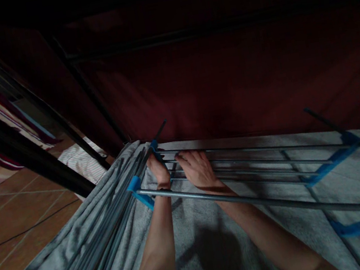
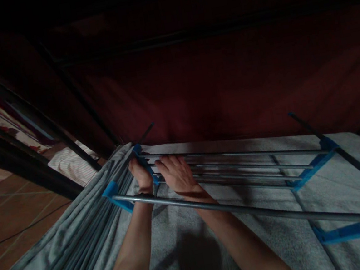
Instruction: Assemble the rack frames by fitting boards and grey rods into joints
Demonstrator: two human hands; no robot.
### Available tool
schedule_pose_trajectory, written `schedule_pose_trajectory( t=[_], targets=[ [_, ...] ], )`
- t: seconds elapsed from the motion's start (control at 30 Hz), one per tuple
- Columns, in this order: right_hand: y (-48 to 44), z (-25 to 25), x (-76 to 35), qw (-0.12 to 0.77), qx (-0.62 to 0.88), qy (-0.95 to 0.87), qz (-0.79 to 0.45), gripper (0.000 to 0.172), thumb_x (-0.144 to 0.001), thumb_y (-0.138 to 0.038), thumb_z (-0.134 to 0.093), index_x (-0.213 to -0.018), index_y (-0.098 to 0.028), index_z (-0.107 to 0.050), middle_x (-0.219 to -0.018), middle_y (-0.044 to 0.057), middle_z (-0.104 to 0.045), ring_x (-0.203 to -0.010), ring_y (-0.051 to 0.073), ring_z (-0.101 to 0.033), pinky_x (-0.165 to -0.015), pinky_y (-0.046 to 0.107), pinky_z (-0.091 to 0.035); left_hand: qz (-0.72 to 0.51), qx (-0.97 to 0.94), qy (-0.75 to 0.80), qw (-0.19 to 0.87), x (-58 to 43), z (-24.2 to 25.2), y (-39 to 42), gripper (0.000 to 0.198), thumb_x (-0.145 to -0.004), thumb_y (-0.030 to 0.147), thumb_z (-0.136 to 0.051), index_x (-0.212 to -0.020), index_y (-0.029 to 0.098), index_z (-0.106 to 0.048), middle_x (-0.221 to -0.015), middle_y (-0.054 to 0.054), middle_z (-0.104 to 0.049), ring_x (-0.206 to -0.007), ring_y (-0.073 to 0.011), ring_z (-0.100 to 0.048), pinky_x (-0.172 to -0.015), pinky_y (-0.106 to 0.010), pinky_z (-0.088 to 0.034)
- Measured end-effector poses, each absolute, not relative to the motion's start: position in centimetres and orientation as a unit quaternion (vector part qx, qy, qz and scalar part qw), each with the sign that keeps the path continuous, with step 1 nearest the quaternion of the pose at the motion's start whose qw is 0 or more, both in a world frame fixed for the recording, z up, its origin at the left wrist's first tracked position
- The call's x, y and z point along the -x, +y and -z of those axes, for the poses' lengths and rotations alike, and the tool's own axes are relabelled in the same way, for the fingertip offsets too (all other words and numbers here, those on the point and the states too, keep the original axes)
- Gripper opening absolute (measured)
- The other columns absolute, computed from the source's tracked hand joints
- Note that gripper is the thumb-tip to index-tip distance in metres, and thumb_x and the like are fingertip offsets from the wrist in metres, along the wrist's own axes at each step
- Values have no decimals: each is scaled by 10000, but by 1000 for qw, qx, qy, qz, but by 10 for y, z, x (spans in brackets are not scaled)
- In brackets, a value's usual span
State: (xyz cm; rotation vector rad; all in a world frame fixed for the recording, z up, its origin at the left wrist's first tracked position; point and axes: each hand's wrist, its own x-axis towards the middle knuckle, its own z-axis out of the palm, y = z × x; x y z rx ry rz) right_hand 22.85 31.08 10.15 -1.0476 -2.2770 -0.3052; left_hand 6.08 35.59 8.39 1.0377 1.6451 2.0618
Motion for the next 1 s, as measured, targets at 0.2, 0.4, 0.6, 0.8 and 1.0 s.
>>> schedule_pose_trajectory(
  t=[0.2, 0.4, 0.6, 0.8, 1.0],
  targets=[
    [331, -119, -219, 221, 458, -854, 109, 386, -1016, -156, -397, -1349, -169, -593, -1164, 131, -677, -1040, 243, -584, -950, 399, -415, -755, -317, 546, 176, -67, -89, 366, 452, -1020, 429, -293, -882, 168, -635, -802, -30, -630, -559, -109, -492, -559, -251, -403],
    [330, -124, -220, 201, 469, -854, 100, 379, -1019, -162, -378, -1318, -208, -605, -1168, 111, -673, -1030, 230, -590, -906, 369, -430, -760, -300, 553, 165, -70, -90, 368, 447, -1012, 443, -302, -822, 186, -615, -716, -8, -569, -536, -114, -453, -545, -253, -372],
    [330, -129, -221, 196, 477, -852, 91, 385, -1038, -210, -351, -1330, -227, -601, -1169, 111, -673, -1026, 226, -591, -898, 358, -426, -765, -280, 552, 177, -72, -92, 368, 365, -1017, 379, -349, -692, 226, -413, -598, 37, -411, -522, -115, -391, -525, -252, -336],
    [328, -130, -221, 189, 483, -851, 83, 394, -1038, -213, -346, -1348, -230, -590, -1179, 107, -673, -1035, 227, -596, -888, 361, -434, -768, -293, 545, 165, -74, -94, 365, 348, -1019, 347, -371, -704, 218, -443, -633, 26, -424, -538, -114, -382, -528, -259, -346],
    [333, -139, -222, 190, 488, -848, 81, 400, -1038, -214, -337, -1339, -241, -598, -1200, 103, -672, -1048, 219, -606, -892, 352, -445, -779, -272, 533, 189, -73, -88, 369, 332, -1009, 382, -394, -720, 222, -432, -637, 39, -424, -529, -106, -392, -541, -235, -355]
  ],
)
